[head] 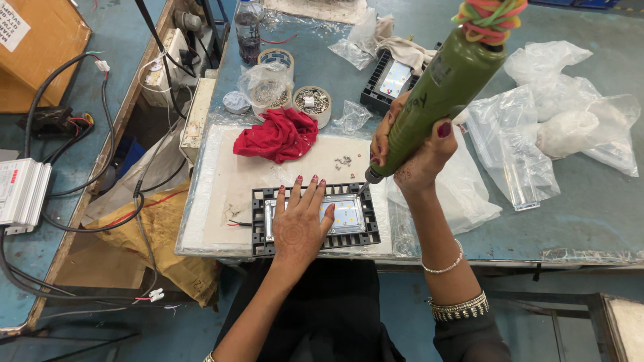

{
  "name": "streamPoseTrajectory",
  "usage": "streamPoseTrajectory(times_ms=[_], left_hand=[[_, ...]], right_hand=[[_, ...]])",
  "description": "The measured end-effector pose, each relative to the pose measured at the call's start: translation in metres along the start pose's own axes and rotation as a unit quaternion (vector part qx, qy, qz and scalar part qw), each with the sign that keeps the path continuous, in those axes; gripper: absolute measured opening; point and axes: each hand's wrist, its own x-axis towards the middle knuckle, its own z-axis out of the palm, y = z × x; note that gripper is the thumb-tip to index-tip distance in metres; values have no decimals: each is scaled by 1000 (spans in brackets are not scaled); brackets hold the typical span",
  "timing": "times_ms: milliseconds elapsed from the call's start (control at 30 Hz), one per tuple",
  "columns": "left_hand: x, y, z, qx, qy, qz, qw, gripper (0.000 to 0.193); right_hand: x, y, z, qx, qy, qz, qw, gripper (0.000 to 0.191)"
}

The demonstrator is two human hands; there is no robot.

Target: The person places screws into a rectangular LED light fixture and uses a green power screwdriver to fasten them. The person then sets the completed unit aside and picks up another fixture to continue the process.

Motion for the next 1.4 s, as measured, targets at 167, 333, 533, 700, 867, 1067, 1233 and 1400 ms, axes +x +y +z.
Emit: streamPoseTrajectory(times_ms=[167, 333, 533, 700, 867, 1067, 1233, 1400], left_hand=[[-1, 0, 1, 7, 3, 1, 1000, 53], [0, 0, 1, 7, 7, 1, 1000, 53], [-1, 0, 3, 7, 6, 0, 1000, 53], [0, 0, 3, 9, 7, -2, 1000, 53], [-1, -1, 4, 9, 8, -1, 1000, 53], [0, 0, 5, 16, 4, -5, 1000, 52], [0, 0, 6, 17, 16, 1, 1000, 53], [-2, -1, 9, 18, -5, -2, 1000, 52]], right_hand=[[1, 3, -1, 2, 1, 6, 1000, 77], [0, 6, -5, -5, -13, 21, 1000, 78], [1, 12, -8, 11, -16, 29, 999, 77], [7, 11, -12, 21, -7, 23, 999, 77], [6, 13, -10, 15, -32, 33, 999, 76], [11, 14, -9, 16, -30, 33, 999, 75], [10, 14, -10, 24, -19, 25, 999, 75], [8, 16, -8, 10, -47, 50, 998, 76]])
